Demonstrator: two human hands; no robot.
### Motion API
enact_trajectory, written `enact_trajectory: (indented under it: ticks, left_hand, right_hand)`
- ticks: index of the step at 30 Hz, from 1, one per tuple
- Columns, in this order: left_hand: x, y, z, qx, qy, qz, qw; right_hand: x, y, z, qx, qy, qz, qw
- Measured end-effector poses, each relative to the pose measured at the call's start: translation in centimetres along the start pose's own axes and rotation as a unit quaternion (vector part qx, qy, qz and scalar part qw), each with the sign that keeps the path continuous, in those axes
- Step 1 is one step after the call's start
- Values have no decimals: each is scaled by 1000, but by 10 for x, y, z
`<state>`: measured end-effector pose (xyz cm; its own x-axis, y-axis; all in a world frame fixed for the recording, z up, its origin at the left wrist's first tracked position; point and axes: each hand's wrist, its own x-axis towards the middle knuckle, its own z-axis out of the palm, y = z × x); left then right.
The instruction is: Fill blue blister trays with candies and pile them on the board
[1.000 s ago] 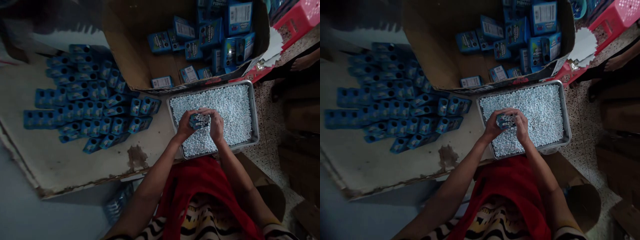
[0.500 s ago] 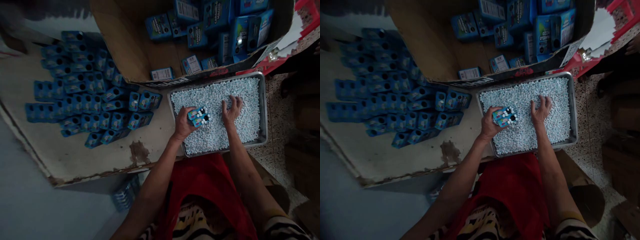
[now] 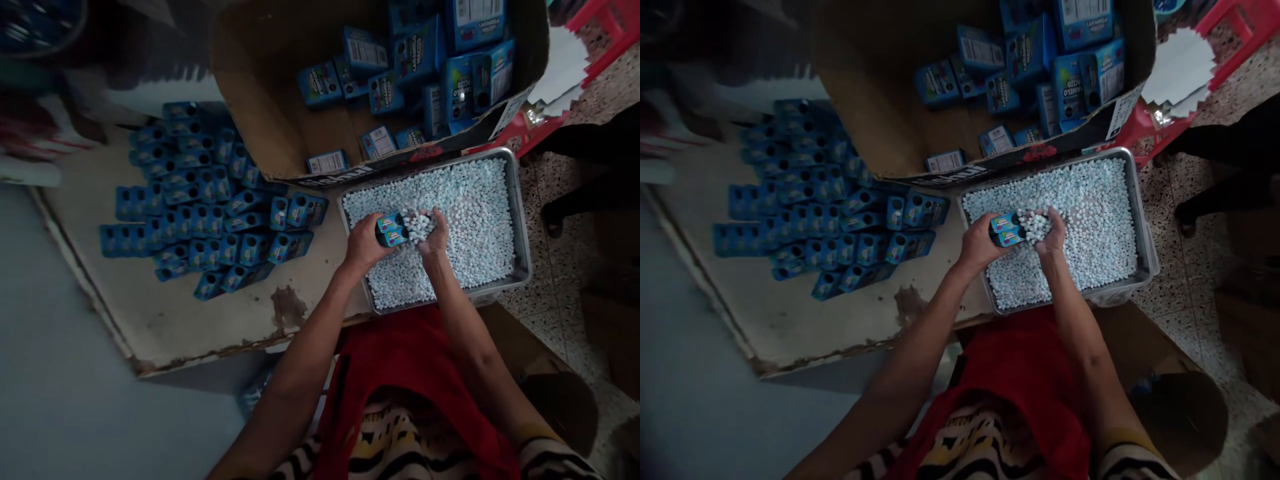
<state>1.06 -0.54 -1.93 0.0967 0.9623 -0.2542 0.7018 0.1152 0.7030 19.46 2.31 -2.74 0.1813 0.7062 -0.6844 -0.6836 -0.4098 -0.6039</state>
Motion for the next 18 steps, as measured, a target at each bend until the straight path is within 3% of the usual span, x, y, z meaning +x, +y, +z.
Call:
enact_trajectory:
  ticks: [4, 9, 12, 15, 17, 18]
  left_hand:
    - [-6, 8, -15, 35, -13, 32, 999]
    - [-10, 4, -6, -52, 25, 73, 996]
    - [-12, -6, 3, -119, 74, 125, 982]
    - [-13, -15, 8, -158, 112, 132, 972]
    - [-13, -19, 10, -170, 123, 131, 969]
    - [-12, -21, 11, -177, 130, 129, 967]
  right_hand:
    - [-40, -10, 30, -26, -103, -102, 989]
    - [-64, -17, 54, -238, -135, -234, 933]
    - [-68, -23, 58, -314, -175, -286, 888]
    - [-77, -34, 57, -379, -283, -281, 835]
    - [-84, -41, 46, -422, -322, -282, 799]
    - [-87, -43, 36, -439, -308, -292, 792]
